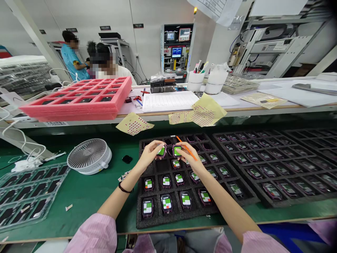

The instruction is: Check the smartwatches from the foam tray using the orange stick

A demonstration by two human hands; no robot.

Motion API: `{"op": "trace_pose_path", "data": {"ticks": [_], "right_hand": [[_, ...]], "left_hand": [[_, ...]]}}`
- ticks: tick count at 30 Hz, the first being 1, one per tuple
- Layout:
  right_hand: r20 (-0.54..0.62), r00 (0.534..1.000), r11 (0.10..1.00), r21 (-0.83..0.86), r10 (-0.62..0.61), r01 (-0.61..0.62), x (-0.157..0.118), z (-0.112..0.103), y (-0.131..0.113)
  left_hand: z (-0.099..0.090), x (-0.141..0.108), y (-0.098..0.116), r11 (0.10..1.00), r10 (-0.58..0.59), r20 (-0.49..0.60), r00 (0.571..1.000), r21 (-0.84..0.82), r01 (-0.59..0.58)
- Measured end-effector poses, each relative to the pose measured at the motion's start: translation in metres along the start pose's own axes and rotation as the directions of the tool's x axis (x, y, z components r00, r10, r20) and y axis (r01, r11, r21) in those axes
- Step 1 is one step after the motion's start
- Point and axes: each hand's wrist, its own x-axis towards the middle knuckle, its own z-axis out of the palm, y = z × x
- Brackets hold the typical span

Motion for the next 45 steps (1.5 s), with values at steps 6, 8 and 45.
{"op": "trace_pose_path", "data": {"ticks": [6,8,45], "right_hand": [[0.033,0.999,0.999,-0.024,-0.024,0.025,-0.001,0.003,0.000],[0.033,0.999,0.998,-0.056,-0.030,0.032,0.000,0.003,0.001],[0.304,0.949,0.986,0.114,0.080,-0.119,-0.004,0.006,-0.004]], "left_hand": [[0.001,0.000,0.000,1.000,-0.006,-0.015,1.000,-0.010,0.005],[0.000,0.001,-0.001,1.000,-0.003,-0.008,1.000,-0.018,0.003],[0.002,-0.010,-0.005,0.504,0.530,0.315,0.788,0.630,-0.591]]}}
